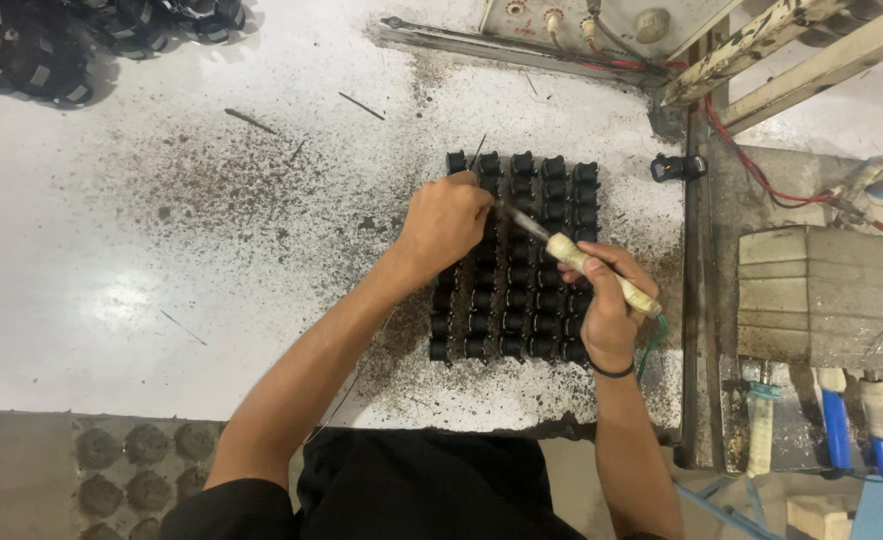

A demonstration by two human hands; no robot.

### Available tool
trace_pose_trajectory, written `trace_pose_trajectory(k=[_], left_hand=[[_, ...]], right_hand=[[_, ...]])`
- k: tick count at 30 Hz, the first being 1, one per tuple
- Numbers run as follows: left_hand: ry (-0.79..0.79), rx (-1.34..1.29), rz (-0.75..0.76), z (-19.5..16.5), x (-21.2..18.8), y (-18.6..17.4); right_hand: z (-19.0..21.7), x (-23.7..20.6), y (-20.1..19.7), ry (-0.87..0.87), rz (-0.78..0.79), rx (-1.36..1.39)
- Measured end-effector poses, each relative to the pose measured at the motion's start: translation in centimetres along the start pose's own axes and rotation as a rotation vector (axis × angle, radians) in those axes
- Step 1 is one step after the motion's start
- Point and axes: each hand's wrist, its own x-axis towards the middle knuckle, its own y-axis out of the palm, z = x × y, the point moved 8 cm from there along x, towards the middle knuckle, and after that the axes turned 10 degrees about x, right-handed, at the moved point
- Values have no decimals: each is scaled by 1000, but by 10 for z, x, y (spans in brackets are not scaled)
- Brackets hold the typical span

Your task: The person uses a soldering iron to apply solder to a grid of small black cylindrical components arranged on a white work surface. They repeatedly touch the iron tip to individual joints, then set the iron down and resume soldering.

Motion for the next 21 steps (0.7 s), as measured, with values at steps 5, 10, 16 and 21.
trace_pose_trajectory(k=[5,10,16,21], left_hand=[[12,44,17,-1,2,-2],[10,45,32,-2,4,-1],[28,128,72,-11,13,-2],[4,47,-33,-13,1,-29]], right_hand=[[2,2,0,-1,-1,-12],[2,2,5,-12,30,-8],[1,8,-2,82,102,-81],[19,-2,-22,-71,23,121]])
